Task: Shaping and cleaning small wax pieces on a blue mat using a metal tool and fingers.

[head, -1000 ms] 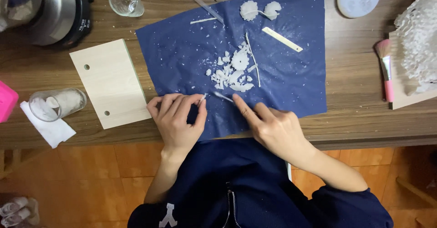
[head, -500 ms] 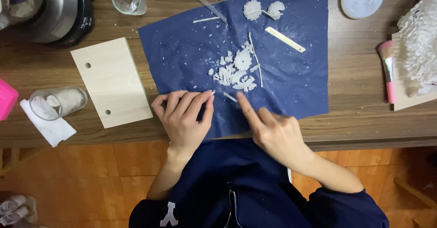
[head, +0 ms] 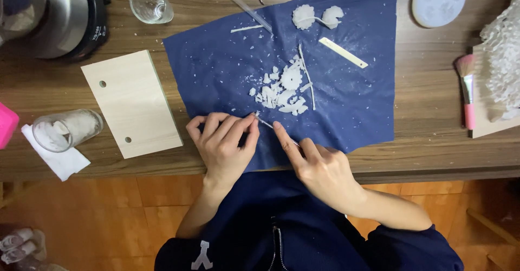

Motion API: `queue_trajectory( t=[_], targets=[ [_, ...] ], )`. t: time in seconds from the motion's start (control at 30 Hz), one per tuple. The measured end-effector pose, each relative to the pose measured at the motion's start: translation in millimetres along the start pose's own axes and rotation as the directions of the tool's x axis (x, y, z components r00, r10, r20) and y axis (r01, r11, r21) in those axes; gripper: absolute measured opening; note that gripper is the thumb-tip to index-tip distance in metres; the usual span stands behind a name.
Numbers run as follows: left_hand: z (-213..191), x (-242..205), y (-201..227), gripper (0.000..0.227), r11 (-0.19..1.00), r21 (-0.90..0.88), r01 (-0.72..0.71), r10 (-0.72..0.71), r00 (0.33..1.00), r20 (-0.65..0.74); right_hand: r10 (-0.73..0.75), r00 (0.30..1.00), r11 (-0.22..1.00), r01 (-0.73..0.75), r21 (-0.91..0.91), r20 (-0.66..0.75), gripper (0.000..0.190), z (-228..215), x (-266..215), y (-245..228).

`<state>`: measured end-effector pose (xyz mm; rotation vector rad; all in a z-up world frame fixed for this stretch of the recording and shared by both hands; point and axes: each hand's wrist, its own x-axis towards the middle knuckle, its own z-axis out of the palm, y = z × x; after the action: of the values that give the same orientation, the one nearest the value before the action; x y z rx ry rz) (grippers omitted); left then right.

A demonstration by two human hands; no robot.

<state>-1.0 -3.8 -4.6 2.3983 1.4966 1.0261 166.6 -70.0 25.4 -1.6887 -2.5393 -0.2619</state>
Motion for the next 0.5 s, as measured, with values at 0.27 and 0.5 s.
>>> queue_trajectory(
  t=[0.27,0.5],
  targets=[
    [-0.5,-0.6,-3.2,0.012,1.000,0.003,0.007,-0.007,0.998,0.060,-0.051,0.984,0.992,0.069,-0.105,0.169,0.053,-2.5,-2.6,-8.5],
    [-1.0,0.4,-5.8,0.011,1.000,0.013,0.011,-0.012,0.995,0.103,-0.089,0.969,0.978,0.130,-0.165,0.231,0.062,-1.2,-3.7,-12.5]
  ],
)
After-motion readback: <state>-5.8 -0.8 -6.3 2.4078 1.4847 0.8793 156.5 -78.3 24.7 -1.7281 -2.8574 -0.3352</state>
